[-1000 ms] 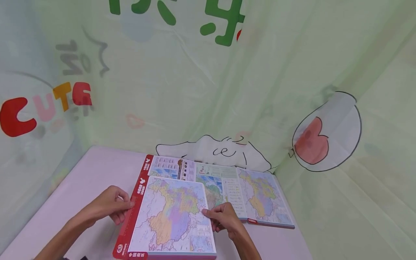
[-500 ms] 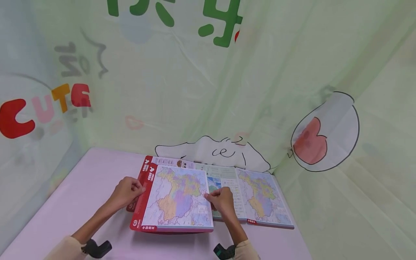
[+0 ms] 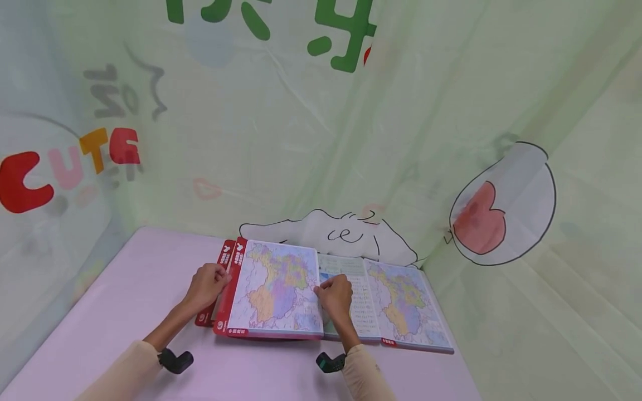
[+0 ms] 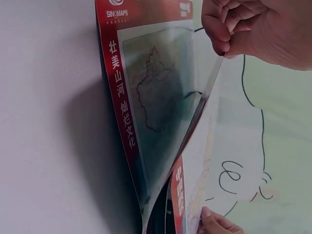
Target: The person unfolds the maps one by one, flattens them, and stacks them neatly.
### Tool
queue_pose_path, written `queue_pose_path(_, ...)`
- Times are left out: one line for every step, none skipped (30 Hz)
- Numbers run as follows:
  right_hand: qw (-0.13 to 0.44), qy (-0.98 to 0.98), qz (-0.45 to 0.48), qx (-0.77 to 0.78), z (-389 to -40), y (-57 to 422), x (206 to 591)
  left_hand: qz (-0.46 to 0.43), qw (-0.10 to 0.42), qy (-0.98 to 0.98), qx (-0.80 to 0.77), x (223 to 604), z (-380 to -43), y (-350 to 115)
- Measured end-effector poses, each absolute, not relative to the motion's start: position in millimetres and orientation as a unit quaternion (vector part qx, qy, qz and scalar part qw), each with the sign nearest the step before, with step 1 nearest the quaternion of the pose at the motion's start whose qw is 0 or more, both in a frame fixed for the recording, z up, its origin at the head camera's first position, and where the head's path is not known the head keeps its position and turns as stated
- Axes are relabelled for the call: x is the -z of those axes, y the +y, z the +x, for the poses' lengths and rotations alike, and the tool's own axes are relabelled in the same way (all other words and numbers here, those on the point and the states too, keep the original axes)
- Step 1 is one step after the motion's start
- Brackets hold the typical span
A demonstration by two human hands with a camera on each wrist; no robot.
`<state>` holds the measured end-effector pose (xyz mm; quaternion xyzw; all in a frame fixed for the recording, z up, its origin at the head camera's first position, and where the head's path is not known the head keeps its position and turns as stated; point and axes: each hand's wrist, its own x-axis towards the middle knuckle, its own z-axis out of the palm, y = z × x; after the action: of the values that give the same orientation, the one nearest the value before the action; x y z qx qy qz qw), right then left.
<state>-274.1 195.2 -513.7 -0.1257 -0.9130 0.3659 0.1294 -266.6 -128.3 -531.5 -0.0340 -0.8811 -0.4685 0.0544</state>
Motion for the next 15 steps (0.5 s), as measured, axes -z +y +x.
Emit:
queue_pose_path(0.133, -0.913, -0.129, -0.363, -277, 195, 515, -0.035, 0.056, -0.881, 0.469, 533, -270, -128)
queue_pose_path(0.140, -0.914, -0.129, -0.359, -279, 195, 517, -0.036, 0.057, -0.880, 0.470, 535, -273, -127)
queue_pose_path(0.148, -0.914, -0.129, -0.355, -282, 194, 518, -0.037, 0.058, -0.880, 0.470, 537, -275, -126)
queue_pose_path(0.152, -0.914, -0.131, -0.353, -284, 194, 520, -0.037, 0.058, -0.879, 0.471, 538, -278, -126)
queue_pose_path(0.157, -0.914, -0.130, -0.351, -286, 194, 523, -0.036, 0.058, -0.879, 0.472, 540, -280, -125)
queue_pose_path(0.160, -0.914, -0.130, -0.348, -288, 194, 525, -0.034, 0.058, -0.880, 0.471, 542, -282, -125)
queue_pose_path(0.161, -0.915, -0.130, -0.346, -289, 194, 528, -0.031, 0.056, -0.881, 0.469, 544, -284, -125)
queue_pose_path(0.165, -0.916, -0.130, -0.342, -290, 194, 530, -0.028, 0.054, -0.881, 0.469, 546, -285, -125)
queue_pose_path(0.166, -0.916, -0.131, -0.340, -291, 194, 532, -0.025, 0.052, -0.881, 0.469, 548, -287, -125)
queue_pose_path(0.168, -0.917, -0.131, -0.338, -291, 194, 534, -0.022, 0.050, -0.881, 0.470, 549, -288, -126)
queue_pose_path(0.171, -0.918, -0.131, -0.334, -292, 194, 536, -0.020, 0.049, -0.881, 0.470, 551, -288, -126)
queue_pose_path(0.174, -0.918, -0.131, -0.331, -293, 194, 537, -0.018, 0.048, -0.881, 0.470, 553, -289, -126)
queue_pose_path(0.179, -0.918, -0.129, -0.329, -294, 195, 538, -0.017, 0.048, -0.882, 0.469, 554, -289, -126)
queue_pose_path(0.184, -0.918, -0.124, -0.329, -295, 195, 539, -0.018, 0.049, -0.881, 0.470, 555, -290, -126)
queue_pose_path(0.187, -0.918, -0.120, -0.329, -296, 196, 540, -0.017, 0.049, -0.881, 0.470, 556, -290, -126)
